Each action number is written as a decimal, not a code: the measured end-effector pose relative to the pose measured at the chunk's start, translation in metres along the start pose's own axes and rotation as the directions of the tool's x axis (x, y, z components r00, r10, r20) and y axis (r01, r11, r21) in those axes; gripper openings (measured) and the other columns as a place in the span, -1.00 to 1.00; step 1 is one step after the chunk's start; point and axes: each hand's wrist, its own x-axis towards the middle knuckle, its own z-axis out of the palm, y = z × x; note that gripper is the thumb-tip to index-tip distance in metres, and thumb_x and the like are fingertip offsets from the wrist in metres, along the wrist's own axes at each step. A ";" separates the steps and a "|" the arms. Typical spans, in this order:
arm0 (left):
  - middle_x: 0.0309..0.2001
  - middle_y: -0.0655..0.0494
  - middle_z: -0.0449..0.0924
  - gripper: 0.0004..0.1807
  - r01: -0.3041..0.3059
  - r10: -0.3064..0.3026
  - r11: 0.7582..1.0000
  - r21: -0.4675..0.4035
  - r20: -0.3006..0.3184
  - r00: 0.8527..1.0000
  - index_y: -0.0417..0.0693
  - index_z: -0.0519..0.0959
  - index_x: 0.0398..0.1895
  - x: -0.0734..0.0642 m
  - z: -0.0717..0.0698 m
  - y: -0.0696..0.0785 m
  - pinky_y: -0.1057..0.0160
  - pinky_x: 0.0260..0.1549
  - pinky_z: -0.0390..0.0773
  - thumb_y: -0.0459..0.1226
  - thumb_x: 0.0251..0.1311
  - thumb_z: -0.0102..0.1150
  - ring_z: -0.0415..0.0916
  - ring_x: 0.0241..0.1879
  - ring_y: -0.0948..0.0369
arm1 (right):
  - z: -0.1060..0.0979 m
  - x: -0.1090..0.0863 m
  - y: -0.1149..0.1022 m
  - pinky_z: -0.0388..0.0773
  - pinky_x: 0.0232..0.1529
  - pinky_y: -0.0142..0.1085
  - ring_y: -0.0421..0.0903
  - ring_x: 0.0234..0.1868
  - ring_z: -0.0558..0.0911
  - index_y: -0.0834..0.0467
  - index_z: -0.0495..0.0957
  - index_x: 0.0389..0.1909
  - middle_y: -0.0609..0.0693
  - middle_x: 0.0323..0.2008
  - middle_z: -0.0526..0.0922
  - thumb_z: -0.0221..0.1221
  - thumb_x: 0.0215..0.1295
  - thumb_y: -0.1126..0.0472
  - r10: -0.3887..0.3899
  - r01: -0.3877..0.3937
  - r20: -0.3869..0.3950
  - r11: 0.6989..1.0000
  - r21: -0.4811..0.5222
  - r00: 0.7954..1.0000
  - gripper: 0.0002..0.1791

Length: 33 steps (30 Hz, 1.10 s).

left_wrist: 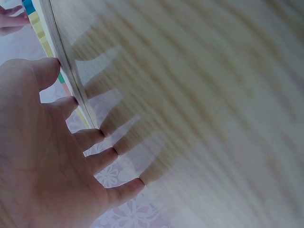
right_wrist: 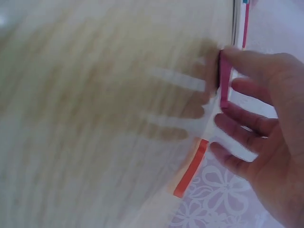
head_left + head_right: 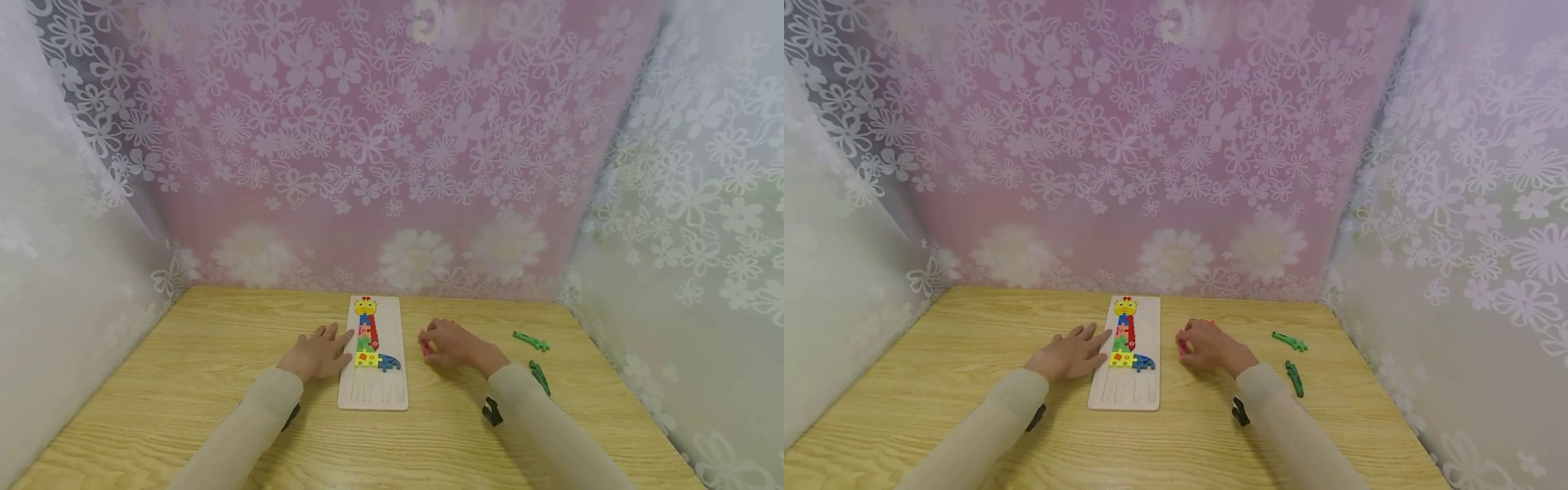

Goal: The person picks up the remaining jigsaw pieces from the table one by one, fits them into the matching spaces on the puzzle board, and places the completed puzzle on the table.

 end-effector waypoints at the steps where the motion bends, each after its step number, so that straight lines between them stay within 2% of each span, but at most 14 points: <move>1: 0.67 -0.12 0.00 -0.32 0.001 -0.001 1.000 -0.003 0.001 1.000 0.24 0.08 0.67 0.000 0.000 0.000 -0.48 0.48 0.06 0.15 0.58 -0.21 0.01 0.63 -0.22 | 0.001 -0.001 -0.001 0.37 -0.15 -0.25 -0.09 -0.16 0.47 0.03 0.55 -0.39 0.03 -0.23 0.61 0.26 0.30 0.21 -0.005 0.004 -0.019 1.000 -0.009 1.000 -0.90; 8: 0.67 -0.12 0.00 -0.32 0.004 -0.004 1.000 -0.004 0.003 1.000 0.25 0.08 0.67 0.000 0.001 0.000 -0.47 0.48 0.06 0.15 0.58 -0.21 0.01 0.63 -0.21 | 0.005 -0.002 -0.006 0.49 -0.21 -0.28 -0.12 -0.22 0.52 -0.05 0.57 -0.40 -0.01 -0.24 0.62 0.30 0.26 0.06 -0.048 0.033 -0.151 0.994 -0.102 0.987 -0.88; 11: 0.67 -0.12 0.00 -0.32 0.004 -0.004 1.000 -0.002 0.003 1.000 0.25 0.08 0.67 0.000 0.000 0.000 -0.48 0.48 0.06 0.15 0.58 -0.21 0.01 0.63 -0.21 | 0.005 -0.002 -0.007 0.59 -0.20 -0.23 -0.08 -0.20 0.59 0.01 0.70 -0.26 0.00 -0.20 0.66 0.34 0.25 0.03 -0.079 0.053 -0.214 0.991 -0.126 0.974 -0.84; 14: 0.67 -0.12 0.01 -0.32 0.003 -0.003 1.000 -0.006 0.002 1.000 0.25 0.08 0.67 0.000 -0.001 0.001 -0.48 0.48 0.06 0.15 0.58 -0.21 0.02 0.63 -0.22 | 0.003 -0.003 -0.011 0.64 -0.16 -0.17 -0.04 -0.17 0.63 0.12 0.76 -0.03 0.05 -0.14 0.69 0.38 0.23 0.00 -0.093 0.064 -0.254 0.991 -0.119 0.963 -0.63; 16: 0.67 -0.12 0.00 -0.32 0.003 -0.003 1.000 -0.005 0.003 1.000 0.25 0.08 0.67 -0.001 -0.001 0.001 -0.48 0.48 0.05 0.15 0.58 -0.21 0.02 0.63 -0.22 | 0.001 -0.003 -0.015 0.65 -0.13 -0.15 -0.02 -0.14 0.64 0.16 0.74 0.08 0.07 -0.11 0.70 0.39 0.22 -0.03 -0.083 0.059 -0.254 0.993 -0.102 0.964 -0.52; 21: 0.67 -0.12 0.01 -0.31 0.006 -0.006 1.000 0.000 0.001 1.000 0.25 0.08 0.67 -0.001 -0.002 0.001 -0.47 0.49 0.06 0.16 0.57 -0.21 0.03 0.63 -0.21 | -0.007 -0.004 -0.026 0.65 -0.06 -0.14 -0.03 -0.07 0.64 0.15 0.71 0.17 0.04 -0.05 0.71 0.43 0.20 -0.08 -0.061 0.053 -0.238 0.998 -0.039 0.969 -0.42; 33: 0.66 -0.13 0.02 -0.32 0.001 -0.001 1.000 -0.002 0.003 1.000 0.24 0.09 0.67 -0.001 -0.002 0.001 -0.48 0.47 0.08 0.15 0.57 -0.20 0.03 0.62 -0.22 | -0.013 0.001 -0.053 0.61 -0.10 -0.21 -0.06 -0.06 0.58 0.08 0.73 0.15 -0.04 -0.02 0.74 0.47 0.14 -0.19 -0.028 0.026 -0.250 1.000 -0.011 0.968 -0.38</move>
